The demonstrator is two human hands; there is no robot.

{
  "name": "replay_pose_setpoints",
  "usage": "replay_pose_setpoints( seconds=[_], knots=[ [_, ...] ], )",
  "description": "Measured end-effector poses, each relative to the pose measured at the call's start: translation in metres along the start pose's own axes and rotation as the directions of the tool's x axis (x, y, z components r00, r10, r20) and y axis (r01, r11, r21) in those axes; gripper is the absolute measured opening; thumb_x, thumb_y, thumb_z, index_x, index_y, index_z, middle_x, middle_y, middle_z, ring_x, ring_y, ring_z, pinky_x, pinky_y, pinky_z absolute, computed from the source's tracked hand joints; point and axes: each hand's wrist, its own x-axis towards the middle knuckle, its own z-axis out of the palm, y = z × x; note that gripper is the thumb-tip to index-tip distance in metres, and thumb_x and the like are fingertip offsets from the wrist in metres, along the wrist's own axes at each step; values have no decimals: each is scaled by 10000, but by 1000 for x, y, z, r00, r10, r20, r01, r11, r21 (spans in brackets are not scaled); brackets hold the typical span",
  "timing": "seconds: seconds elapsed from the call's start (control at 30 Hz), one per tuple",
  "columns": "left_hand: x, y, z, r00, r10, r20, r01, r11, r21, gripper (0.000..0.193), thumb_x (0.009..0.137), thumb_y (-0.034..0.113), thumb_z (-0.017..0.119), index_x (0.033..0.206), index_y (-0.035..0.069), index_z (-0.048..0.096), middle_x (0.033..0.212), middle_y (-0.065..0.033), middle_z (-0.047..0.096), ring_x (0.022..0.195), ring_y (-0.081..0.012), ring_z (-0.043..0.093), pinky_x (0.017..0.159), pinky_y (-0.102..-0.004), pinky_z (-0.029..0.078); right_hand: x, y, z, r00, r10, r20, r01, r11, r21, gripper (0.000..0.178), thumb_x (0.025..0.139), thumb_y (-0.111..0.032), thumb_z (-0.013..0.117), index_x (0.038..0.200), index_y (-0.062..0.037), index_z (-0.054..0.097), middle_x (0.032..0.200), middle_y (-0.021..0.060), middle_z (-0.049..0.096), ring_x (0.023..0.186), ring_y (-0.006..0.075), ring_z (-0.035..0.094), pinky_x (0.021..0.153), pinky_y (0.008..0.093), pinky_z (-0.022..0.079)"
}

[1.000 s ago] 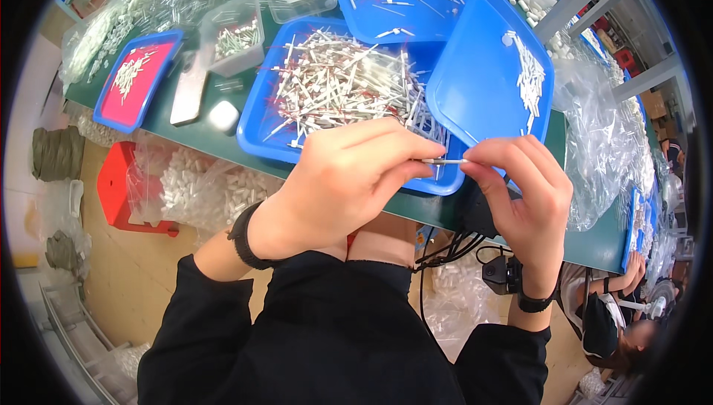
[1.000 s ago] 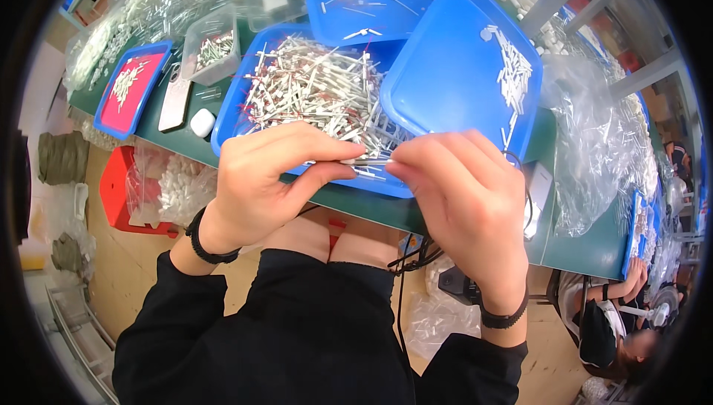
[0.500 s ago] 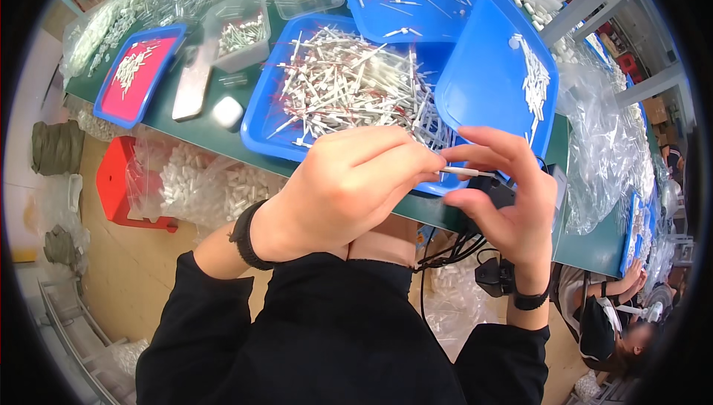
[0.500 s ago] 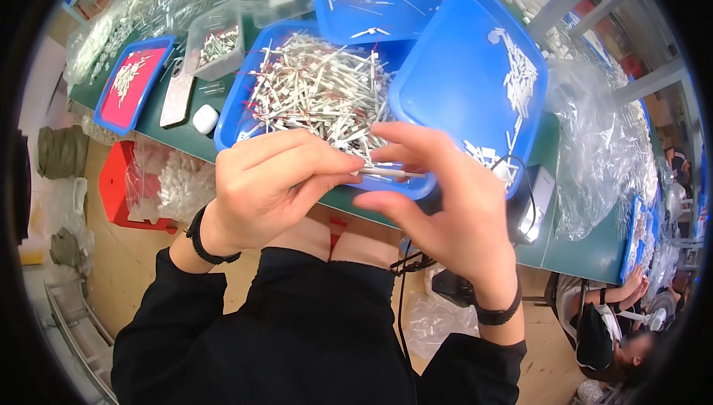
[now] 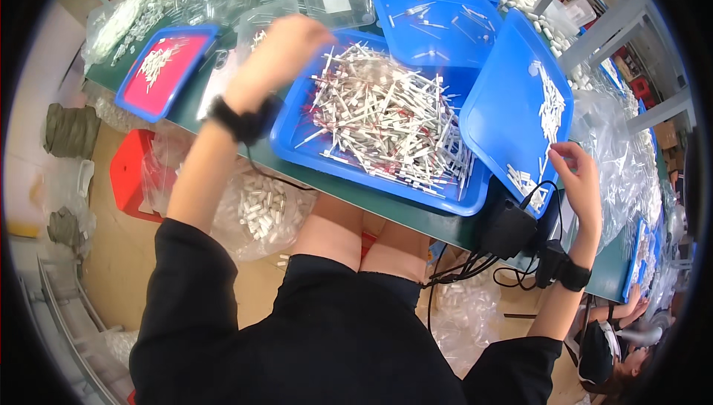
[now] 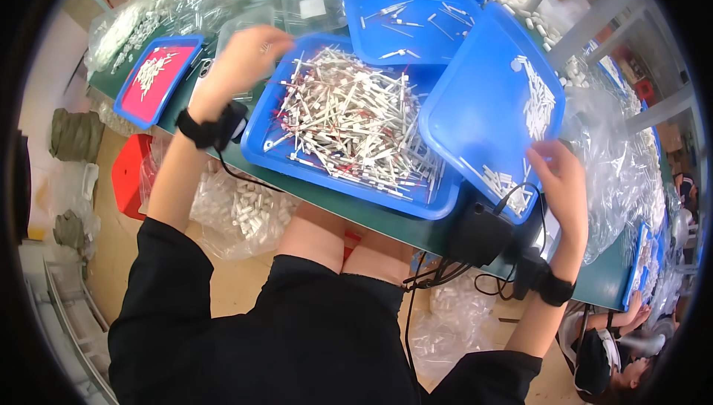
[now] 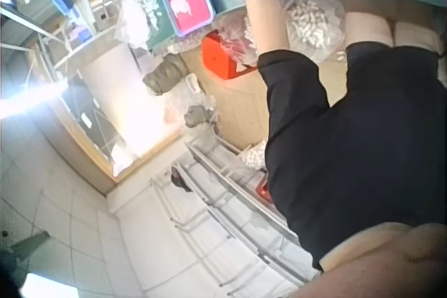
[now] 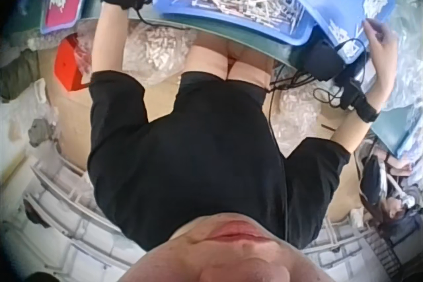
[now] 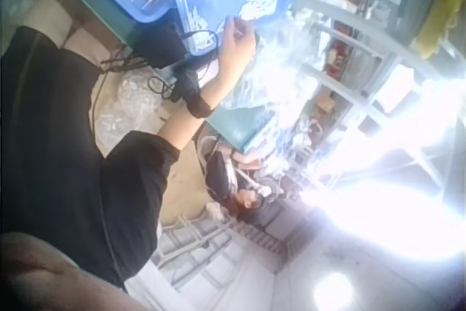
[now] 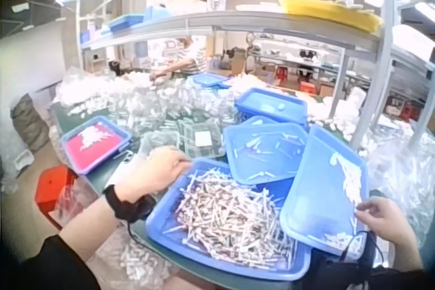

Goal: The person repeatedly picks up small white cylindrical components and thin sticks from blue trays on a table. They insert the sticks into the components by hand and place the assembled units into a separate container. The process is repetitive and performed one item at a time.

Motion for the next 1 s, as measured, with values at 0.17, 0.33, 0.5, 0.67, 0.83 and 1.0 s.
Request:
replay_pose_setpoints(
  seconds=[0.17,0.33,0.5,0.67,0.83,1.0],
  knots=[
    [40,-92,13,937,-350,6,335,901,276,209,761,194,635,825,5,697,757,-191,665,720,-298,659,680,-362,507,16,71,11,976,193,95,-173,967,-186,327,733,-208,698,942,38,646,809,162,670,784,233,653,683,324,496],
    [46,-113,42,805,-588,84,583,809,73,190,682,170,652,764,5,701,698,-153,668,605,-234,651,598,-326,512,24,67,38,997,75,-25,-78,962,-262,290,665,-148,728,859,50,642,767,173,653,743,261,651,682,335,505],
    [47,-119,44,736,-673,73,674,738,3,224,676,180,645,791,-2,707,677,-117,661,546,-178,622,532,-295,489,25,68,43,986,156,-56,-164,966,-201,211,674,-101,703,829,32,651,774,164,660,709,254,653,653,333,506],
    [47,-116,41,759,-641,112,651,747,-138,267,711,183,641,902,6,702,747,-83,665,556,-144,596,521,-283,474,25,64,38,975,197,-100,-210,967,-147,207,723,-164,657,836,9,668,811,172,669,738,249,656,692,336,502],
    [42,-135,53,868,-493,63,490,829,-270,296,732,206,659,968,31,688,821,-70,667,639,-116,580,526,-267,449,22,56,26,972,76,-224,-89,995,-45,216,751,-189,643,851,2,662,819,148,671,779,245,648,737,329,484],
    [50,-98,40,793,-593,137,593,701,-397,253,758,205,651,966,60,660,820,-27,640,670,-73,553,553,-259,453,7,79,7,962,-9,-273,22,999,43,154,844,-122,615,934,3,619,804,26,665,697,58,583,596,192,428]
  ],
)
